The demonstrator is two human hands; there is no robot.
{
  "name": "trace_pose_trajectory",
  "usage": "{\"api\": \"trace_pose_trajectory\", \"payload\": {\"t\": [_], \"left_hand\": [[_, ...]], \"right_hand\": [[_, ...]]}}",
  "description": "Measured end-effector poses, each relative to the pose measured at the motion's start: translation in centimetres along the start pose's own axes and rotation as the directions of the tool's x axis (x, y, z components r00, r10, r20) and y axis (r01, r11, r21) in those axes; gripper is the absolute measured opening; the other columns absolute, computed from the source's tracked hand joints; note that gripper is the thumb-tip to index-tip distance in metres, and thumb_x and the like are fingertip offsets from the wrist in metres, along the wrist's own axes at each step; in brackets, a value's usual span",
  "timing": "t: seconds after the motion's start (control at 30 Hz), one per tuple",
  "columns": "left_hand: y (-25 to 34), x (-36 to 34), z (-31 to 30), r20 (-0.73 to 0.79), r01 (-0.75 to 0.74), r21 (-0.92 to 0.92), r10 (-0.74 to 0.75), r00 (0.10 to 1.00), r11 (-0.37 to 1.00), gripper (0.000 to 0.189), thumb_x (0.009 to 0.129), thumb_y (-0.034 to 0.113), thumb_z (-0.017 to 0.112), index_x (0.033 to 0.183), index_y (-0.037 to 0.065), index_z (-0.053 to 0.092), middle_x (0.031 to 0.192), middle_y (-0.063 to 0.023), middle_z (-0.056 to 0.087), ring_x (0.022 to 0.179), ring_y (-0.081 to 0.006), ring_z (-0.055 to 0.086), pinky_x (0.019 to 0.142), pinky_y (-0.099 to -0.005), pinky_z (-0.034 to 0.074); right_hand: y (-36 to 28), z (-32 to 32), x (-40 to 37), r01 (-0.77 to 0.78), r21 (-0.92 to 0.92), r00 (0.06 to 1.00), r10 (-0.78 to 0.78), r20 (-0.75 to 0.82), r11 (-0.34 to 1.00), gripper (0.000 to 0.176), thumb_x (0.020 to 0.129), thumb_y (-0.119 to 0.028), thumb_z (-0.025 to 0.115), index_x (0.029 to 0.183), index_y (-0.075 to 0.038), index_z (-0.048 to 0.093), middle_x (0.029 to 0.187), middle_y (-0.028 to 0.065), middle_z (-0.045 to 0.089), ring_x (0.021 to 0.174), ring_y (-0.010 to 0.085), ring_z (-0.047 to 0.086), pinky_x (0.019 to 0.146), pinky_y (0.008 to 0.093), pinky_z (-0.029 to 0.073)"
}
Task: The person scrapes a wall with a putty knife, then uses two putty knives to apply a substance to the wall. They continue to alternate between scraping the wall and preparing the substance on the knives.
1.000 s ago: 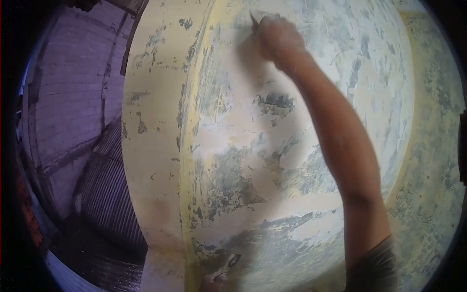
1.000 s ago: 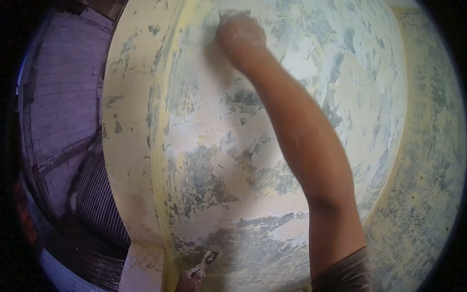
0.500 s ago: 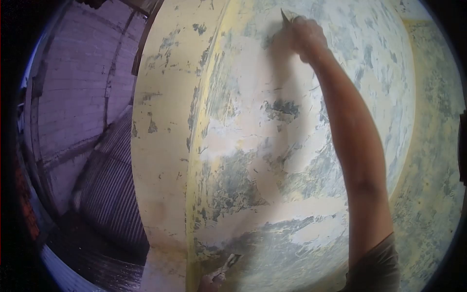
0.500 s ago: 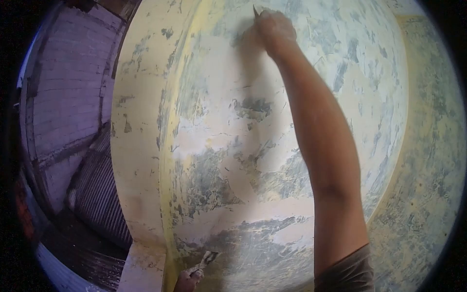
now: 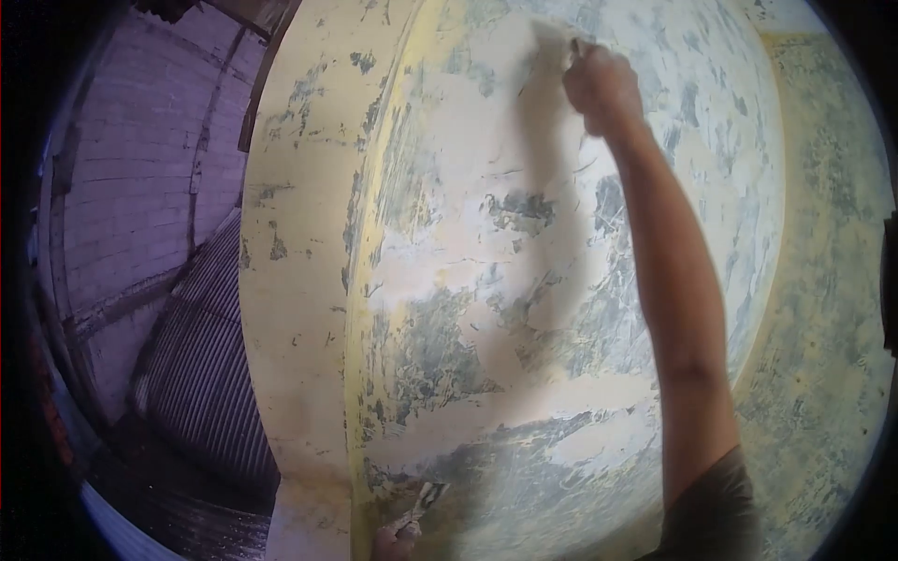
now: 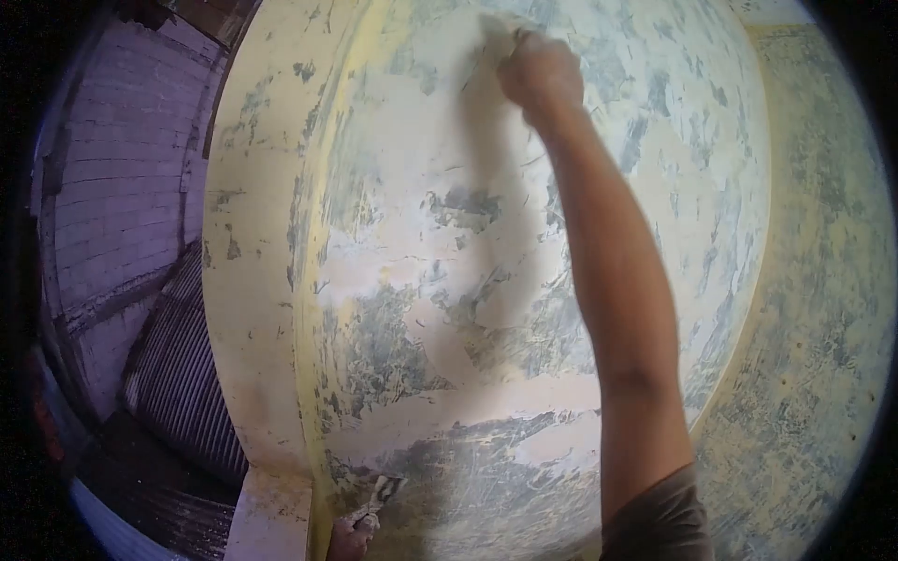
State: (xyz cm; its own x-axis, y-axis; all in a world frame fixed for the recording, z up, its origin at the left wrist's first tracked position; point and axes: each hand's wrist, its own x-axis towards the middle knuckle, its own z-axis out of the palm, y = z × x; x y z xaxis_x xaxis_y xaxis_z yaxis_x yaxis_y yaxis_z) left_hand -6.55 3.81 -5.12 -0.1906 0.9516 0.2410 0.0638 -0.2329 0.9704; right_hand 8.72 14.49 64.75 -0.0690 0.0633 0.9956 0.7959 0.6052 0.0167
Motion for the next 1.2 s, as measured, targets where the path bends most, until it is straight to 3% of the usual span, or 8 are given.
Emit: {"api": "trace_pose_trajectory", "payload": {"t": [0.53, 0.6, 0.63, 0.77, 0.93, 0.97, 1.0, 1.2], "left_hand": [[1.3, 0.2, 1.1, -0.232, -0.235, -0.138, 0.200, 0.952, 0.962, 0.032, 0.094, 0.034, 0.056, 0.078, 0.006, 0.056, 0.064, 0.0050, 0.042, 0.057, -0.0064, 0.032, 0.052, -0.0266, 0.028], [-0.3, 0.1, 1.3, -0.174, -0.162, 0.035, 0.166, 0.971, 0.986, 0.044, 0.092, 0.045, 0.056, 0.103, 0.003, 0.060, 0.085, -0.0055, 0.059, 0.075, -0.0157, 0.054, 0.065, -0.0334, 0.043], [7.1, -2.0, 2.2, -0.316, 0.477, 0.245, -0.395, 0.862, 0.844, 0.073, 0.088, 0.052, 0.055, 0.138, 0.001, 0.038, 0.130, -0.0198, 0.051, 0.119, -0.0319, 0.050, 0.094, -0.0446, 0.042], [9.9, -1.6, 1.7, -0.140, 0.621, 0.212, -0.605, 0.784, 0.755, 0.096, 0.085, 0.058, 0.055, 0.148, 0.002, 0.010, 0.151, -0.0225, 0.020, 0.140, -0.0367, 0.020, 0.111, -0.0475, 0.025], [-4.0, 0.6, -1.1, 0.063, 0.340, 0.036, -0.342, 0.938, 0.940, 0.078, 0.089, 0.051, 0.054, 0.143, 0.000, 0.031, 0.142, -0.0226, 0.038, 0.131, -0.0352, 0.037, 0.104, -0.0462, 0.034], [1.7, -1.4, 1.6, -0.468, 0.384, 0.255, -0.234, 0.852, 0.887, 0.054, 0.091, 0.041, 0.055, 0.126, 0.000, 0.053, 0.123, -0.0175, 0.056, 0.113, -0.0296, 0.052, 0.093, -0.0422, 0.041], [2.3, -1.2, 1.1, -0.468, 0.384, 0.259, -0.233, 0.853, 0.887, 0.054, 0.091, 0.041, 0.055, 0.126, 0.000, 0.053, 0.123, -0.0175, 0.056, 0.113, -0.0296, 0.052, 0.093, -0.0422, 0.041], [3.6, -0.7, 0.4, -0.113, -0.099, 0.028, 0.101, 0.988, 0.995, 0.059, 0.094, 0.034, 0.050, 0.142, 0.003, 0.035, 0.115, -0.0188, 0.058, 0.099, -0.0278, 0.055, 0.087, -0.0401, 0.042]], "right_hand": [[-3.6, -1.7, -4.7, 0.096, -0.105, 0.979, -0.075, 0.187, 0.990, 0.033, 0.095, -0.014, 0.035, 0.116, -0.004, 0.058, 0.088, 0.0227, 0.066, 0.073, 0.0348, 0.066, 0.072, 0.0410, 0.056], [-2.5, -0.8, -0.7, 0.012, -0.018, 0.986, -0.009, 0.167, 1.000, 0.033, 0.094, -0.017, 0.037, 0.114, -0.002, 0.059, 0.084, 0.0220, 0.066, 0.070, 0.0320, 0.067, 0.065, 0.0390, 0.056], [-2.3, -0.3, 0.7, 0.013, -0.014, 0.986, -0.010, 0.169, 1.000, 0.033, 0.094, -0.017, 0.037, 0.114, -0.002, 0.059, 0.084, 0.0220, 0.066, 0.070, 0.0320, 0.067, 0.065, 0.0390, 0.056], [-3.8, 1.4, 2.0, 0.038, 0.042, 0.981, -0.045, 0.191, 0.998, 0.032, 0.091, -0.021, 0.047, 0.111, 0.000, 0.059, 0.085, 0.0180, 0.066, 0.067, 0.0274, 0.067, 0.053, 0.0356, 0.055], [-7.6, 3.8, -3.4, 0.136, -0.074, 0.964, -0.114, 0.240, 0.988, 0.025, 0.084, -0.016, 0.058, 0.101, 0.003, 0.063, 0.097, 0.0216, 0.065, 0.089, 0.0322, 0.066, 0.075, 0.0384, 0.055], [-7.9, 3.1, -5.8, 0.276, -0.130, 0.948, -0.248, 0.199, 0.952, 0.025, 0.087, -0.015, 0.052, 0.099, 0.003, 0.063, 0.095, 0.0240, 0.065, 0.086, 0.0347, 0.066, 0.078, 0.0398, 0.054], [-8.9, 1.8, -7.2, 0.261, -0.087, 0.922, -0.222, 0.318, 0.961, 0.027, 0.087, -0.013, 0.046, 0.101, 0.003, 0.061, 0.093, 0.0244, 0.066, 0.085, 0.0363, 0.066, 0.079, 0.0397, 0.054], [-5.7, 0.9, -2.3, 0.149, -0.072, 0.982, -0.139, 0.126, 0.986, 0.034, 0.087, -0.017, 0.048, 0.112, 0.005, 0.055, 0.094, 0.0223, 0.066, 0.085, 0.0310, 0.067, 0.072, 0.0382, 0.056]]}}
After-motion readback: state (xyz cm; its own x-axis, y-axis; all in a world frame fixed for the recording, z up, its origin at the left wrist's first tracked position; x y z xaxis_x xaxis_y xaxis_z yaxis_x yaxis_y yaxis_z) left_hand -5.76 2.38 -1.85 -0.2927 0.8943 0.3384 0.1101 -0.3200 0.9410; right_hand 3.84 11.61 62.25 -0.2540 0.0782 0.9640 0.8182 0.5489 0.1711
